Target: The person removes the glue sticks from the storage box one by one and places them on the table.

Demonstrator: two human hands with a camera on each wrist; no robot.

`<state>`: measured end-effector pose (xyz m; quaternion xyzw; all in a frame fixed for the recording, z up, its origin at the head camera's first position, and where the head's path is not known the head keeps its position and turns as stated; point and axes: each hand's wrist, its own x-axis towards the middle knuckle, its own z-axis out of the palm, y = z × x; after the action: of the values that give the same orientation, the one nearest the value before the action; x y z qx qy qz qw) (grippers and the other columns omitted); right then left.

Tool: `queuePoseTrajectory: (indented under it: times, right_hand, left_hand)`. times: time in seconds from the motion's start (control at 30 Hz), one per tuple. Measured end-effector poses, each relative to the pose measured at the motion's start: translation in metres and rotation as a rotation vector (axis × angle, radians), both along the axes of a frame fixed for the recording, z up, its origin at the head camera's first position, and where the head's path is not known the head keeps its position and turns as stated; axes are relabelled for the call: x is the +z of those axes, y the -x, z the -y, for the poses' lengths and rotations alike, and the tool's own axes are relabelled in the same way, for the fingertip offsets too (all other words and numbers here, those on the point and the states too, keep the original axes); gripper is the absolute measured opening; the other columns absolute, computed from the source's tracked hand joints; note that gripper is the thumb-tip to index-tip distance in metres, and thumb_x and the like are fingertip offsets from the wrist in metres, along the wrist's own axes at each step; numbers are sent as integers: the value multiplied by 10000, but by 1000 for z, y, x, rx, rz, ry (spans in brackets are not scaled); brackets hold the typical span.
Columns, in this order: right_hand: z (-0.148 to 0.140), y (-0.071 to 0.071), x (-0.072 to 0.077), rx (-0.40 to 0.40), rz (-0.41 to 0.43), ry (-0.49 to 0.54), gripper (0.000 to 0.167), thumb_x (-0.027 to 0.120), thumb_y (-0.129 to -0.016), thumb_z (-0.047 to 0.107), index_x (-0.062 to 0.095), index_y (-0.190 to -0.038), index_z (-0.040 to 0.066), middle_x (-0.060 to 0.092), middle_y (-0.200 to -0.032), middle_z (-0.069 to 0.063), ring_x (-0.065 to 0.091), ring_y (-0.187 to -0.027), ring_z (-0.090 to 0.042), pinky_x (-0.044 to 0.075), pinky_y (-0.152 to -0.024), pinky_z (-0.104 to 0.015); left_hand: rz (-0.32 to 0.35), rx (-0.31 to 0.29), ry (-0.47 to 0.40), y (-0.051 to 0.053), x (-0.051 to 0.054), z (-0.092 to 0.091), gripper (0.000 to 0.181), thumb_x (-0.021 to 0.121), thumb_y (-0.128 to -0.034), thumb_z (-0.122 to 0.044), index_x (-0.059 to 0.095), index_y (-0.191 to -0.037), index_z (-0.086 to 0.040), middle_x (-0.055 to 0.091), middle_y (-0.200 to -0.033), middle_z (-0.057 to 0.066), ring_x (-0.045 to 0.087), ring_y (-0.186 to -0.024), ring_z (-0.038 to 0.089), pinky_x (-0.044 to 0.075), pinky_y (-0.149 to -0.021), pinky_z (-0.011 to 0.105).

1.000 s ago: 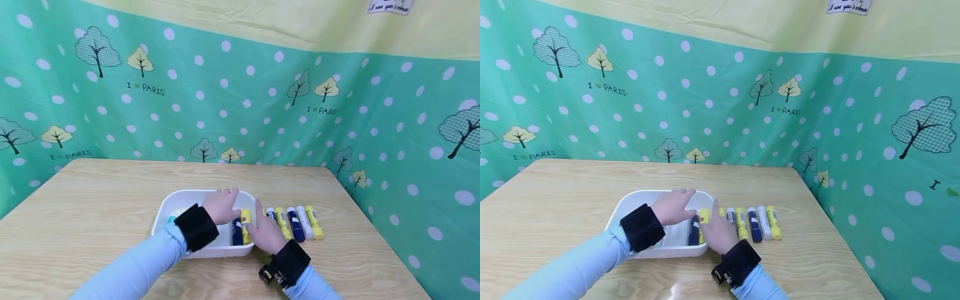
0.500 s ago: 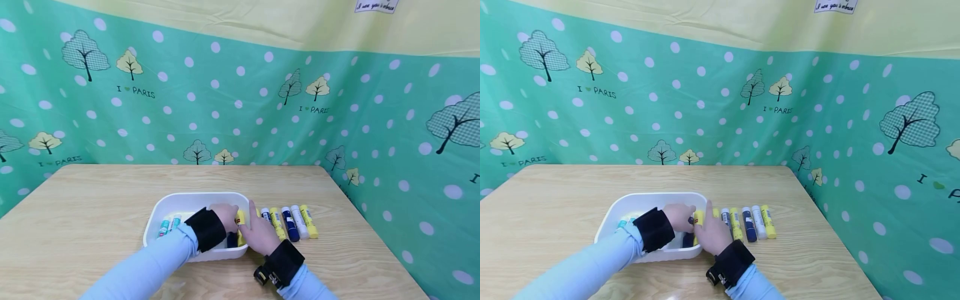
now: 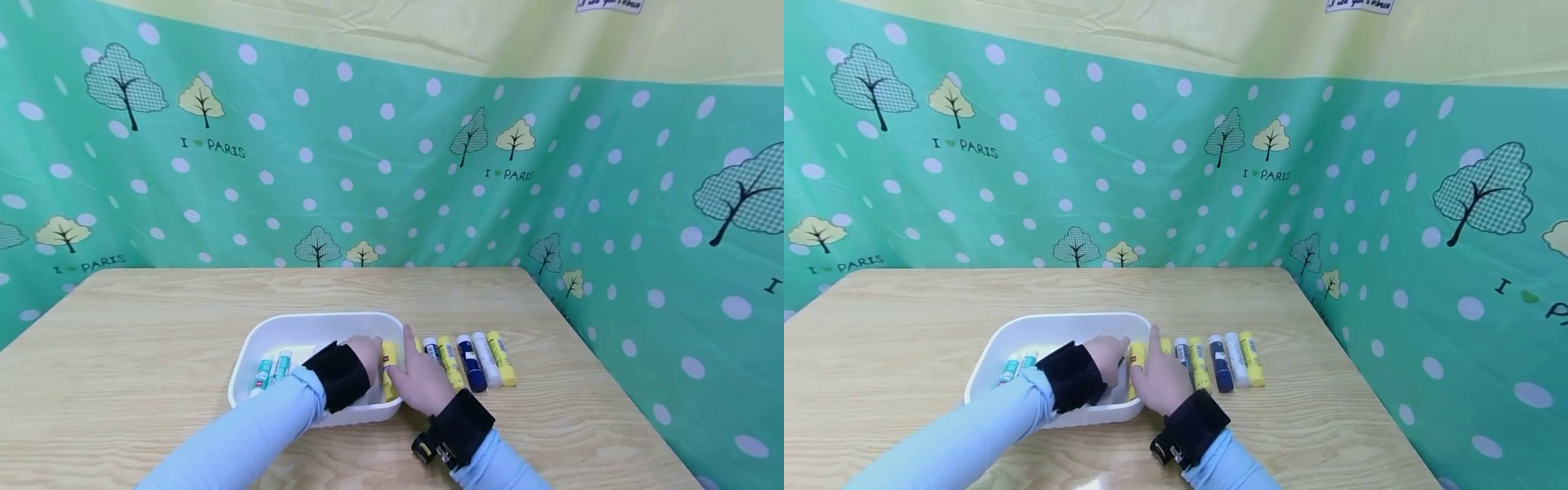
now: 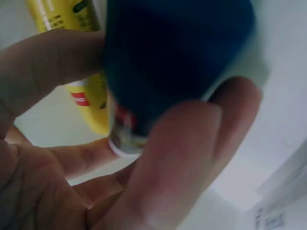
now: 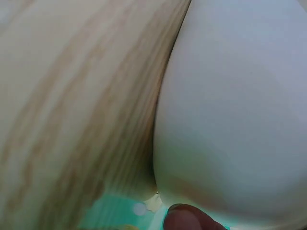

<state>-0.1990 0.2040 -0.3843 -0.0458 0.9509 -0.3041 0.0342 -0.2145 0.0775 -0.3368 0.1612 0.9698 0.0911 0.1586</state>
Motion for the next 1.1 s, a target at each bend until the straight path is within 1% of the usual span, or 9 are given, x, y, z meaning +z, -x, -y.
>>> queuePoseTrajectory:
  times: [0.03, 0.13, 0.23, 0.33, 0.43, 0.57, 0.8, 0.93, 1.1]
  right_hand:
    - [0, 0, 0, 0, -3, 0, 727, 413, -843, 303, -31, -1384, 108, 413, -532, -4, 422, -418, -142, 352, -417, -274]
    - [1, 0, 1, -3, -16, -5, 730, 417, -841, 301, -30, -1383, 104, 412, -535, -7, 424, -424, -144, 353, -418, -277]
    - [1, 1, 1, -6, -22, -10, 732, 416, -840, 304, -31, -1383, 104, 406, -533, -6, 422, -426, -145, 352, -417, -278]
    - [1, 1, 1, -6, -18, -6, 734, 417, -839, 303, -35, -1383, 110, 403, -533, -7, 421, -426, -147, 352, -417, -279]
    - [0, 1, 1, -6, -18, 1, 733, 420, -840, 296, -36, -1384, 113, 407, -541, -11, 423, -431, -147, 352, -419, -279]
    - [0, 0, 1, -14, -5, 7, 730, 417, -842, 298, -40, -1384, 125, 421, -561, -18, 431, -448, -149, 352, -428, -276]
    - [0, 0, 1, -15, -12, 18, 724, 421, -843, 281, -29, -1385, 114, 453, -602, -37, 445, -480, -149, 354, -439, -278]
    - [1, 0, -1, -11, -2, 21, 722, 418, -845, 285, -31, -1384, 115, 477, -632, -37, 461, -501, -143, 362, -448, -274]
    - [1, 1, -2, -11, -9, 20, 721, 418, -843, 283, -25, -1384, 109, 475, -631, -38, 459, -505, -142, 359, -451, -275]
  left_hand:
    - [17, 21, -17, -1, -1, 2, 412, 558, -747, -27, 459, -1147, -43, 528, -796, 73, 477, -660, 183, 419, -616, 292]
    - [24, 51, -21, 2, -3, 5, 566, 571, -745, -62, 362, -1270, -38, 547, -952, 88, 474, -725, 184, 403, -669, 296]
    - [56, 81, -21, 8, -8, 6, 669, 603, -711, -75, 308, -1310, -49, 539, -1050, 85, 479, -763, 186, 395, -676, 293]
    - [70, 92, -18, 9, -8, 6, 684, 603, -707, -74, 298, -1319, -61, 530, -1104, 80, 480, -783, 186, 391, -697, 294]
    - [50, 86, -18, 7, -7, 6, 655, 591, -713, -72, 320, -1309, -62, 525, -1130, 81, 478, -788, 185, 390, -737, 312]
    - [36, 76, -23, 6, -7, 7, 634, 596, -712, -79, 344, -1294, -71, 532, -1114, 80, 478, -765, 186, 397, -726, 312]
    - [71, 93, -38, 7, -9, 8, 683, 613, -714, -90, 309, -1325, -112, 541, -1096, 71, 476, -696, 181, 390, -623, 284]
    - [58, 77, -12, 7, -10, 9, 686, 615, -707, -98, 314, -1323, -114, 551, -1084, 67, 469, -683, 181, 380, -622, 289]
    - [68, 79, -19, 8, -12, 10, 681, 614, -710, -104, 317, -1322, -129, 551, -1086, 64, 471, -680, 184, 381, -604, 293]
